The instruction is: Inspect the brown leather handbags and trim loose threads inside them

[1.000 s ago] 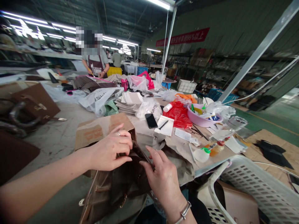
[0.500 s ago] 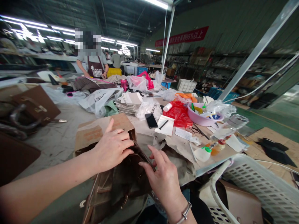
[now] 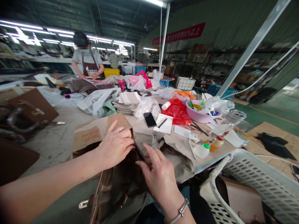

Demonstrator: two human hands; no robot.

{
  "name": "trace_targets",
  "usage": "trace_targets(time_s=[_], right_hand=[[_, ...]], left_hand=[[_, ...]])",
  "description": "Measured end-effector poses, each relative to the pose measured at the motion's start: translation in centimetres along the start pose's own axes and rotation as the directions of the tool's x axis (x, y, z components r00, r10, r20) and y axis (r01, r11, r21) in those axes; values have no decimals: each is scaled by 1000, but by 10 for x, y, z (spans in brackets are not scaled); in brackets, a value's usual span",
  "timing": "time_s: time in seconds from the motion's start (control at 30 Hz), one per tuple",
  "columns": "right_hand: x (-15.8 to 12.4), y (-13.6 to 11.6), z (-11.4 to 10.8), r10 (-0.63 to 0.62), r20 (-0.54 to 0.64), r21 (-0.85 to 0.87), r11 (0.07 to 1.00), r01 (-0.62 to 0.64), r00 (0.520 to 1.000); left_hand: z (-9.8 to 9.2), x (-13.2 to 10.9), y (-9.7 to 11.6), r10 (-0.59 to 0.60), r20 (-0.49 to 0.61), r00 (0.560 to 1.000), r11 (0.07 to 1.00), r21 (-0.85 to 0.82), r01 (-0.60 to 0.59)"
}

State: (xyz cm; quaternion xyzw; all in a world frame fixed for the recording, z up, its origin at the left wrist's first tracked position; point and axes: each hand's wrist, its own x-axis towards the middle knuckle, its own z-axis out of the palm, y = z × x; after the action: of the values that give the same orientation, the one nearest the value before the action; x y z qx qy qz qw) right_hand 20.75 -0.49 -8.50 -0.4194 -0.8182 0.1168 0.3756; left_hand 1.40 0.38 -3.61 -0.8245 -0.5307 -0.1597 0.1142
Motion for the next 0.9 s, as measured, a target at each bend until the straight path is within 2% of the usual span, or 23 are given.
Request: trace_targets(time_s=[0.23,0.4,0.53,0.63,0.73,0.9], right_hand=[[0,3,0,46,6,-48,998,-46,999],[1,3,-2,36,-5,-65,997,-36,999],[1,4,-4,-28,6,9,1000,28,1000],[2,7,-4,-99,-20,52,994,100,995],[2,11,-3,-169,-34,47,984,170,985],[3,12,-5,-251,10,-24,968,252,968]], left_hand=[[0,-6,2,26,-16,1000,999,-24,-27],[-6,-18,5,132,41,990,988,-91,-127],[-11,-24,5,145,104,984,976,-180,-125],[-11,-24,4,154,107,982,962,-244,-124],[-10,-21,3,161,98,982,955,-268,-130],[-14,-20,3,88,101,991,970,-233,-62]])
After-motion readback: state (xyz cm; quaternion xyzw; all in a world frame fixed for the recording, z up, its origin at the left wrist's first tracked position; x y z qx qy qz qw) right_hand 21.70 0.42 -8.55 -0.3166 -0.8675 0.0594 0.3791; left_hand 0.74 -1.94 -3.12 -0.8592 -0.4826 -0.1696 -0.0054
